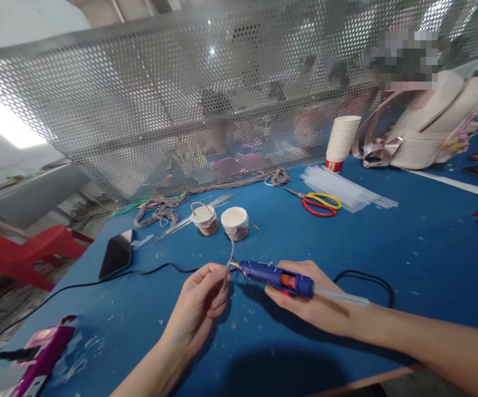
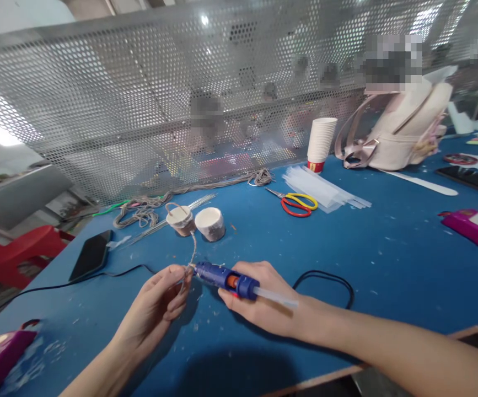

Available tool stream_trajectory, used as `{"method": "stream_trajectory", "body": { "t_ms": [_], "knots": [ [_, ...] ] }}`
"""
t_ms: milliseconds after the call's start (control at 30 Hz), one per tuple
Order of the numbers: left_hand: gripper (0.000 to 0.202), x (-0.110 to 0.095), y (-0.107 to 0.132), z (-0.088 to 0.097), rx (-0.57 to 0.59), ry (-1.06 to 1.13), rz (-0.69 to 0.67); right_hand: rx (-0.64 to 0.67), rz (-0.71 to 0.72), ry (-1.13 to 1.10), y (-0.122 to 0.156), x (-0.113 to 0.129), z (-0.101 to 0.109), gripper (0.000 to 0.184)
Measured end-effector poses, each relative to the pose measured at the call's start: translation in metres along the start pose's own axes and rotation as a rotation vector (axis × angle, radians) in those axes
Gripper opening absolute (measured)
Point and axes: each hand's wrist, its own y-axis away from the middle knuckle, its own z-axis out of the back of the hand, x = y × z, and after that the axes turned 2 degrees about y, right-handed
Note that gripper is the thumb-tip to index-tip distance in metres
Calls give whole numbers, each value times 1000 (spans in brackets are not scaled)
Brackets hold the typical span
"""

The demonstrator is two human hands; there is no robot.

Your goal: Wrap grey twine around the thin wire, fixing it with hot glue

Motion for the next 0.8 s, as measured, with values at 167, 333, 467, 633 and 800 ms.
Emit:
{"method": "stream_trajectory", "body": {
  "t_ms": [167,333,467,633,800],
  "knots": [
    [24,1,2,-1,-8,-32,-38,14,42,-1,0,-1,0,23],
    [26,2,5,-4,-39,-65,-116,-2,18,-16,2,-1,2,24],
    [25,2,8,-5,-67,-113,-193,7,6,-45,4,0,5,21],
    [23,4,7,-4,-104,-147,-231,-43,39,-30,4,3,8,22],
    [26,4,6,-3,-98,-126,-252,-55,52,-40,3,3,8,23]
  ]
}}
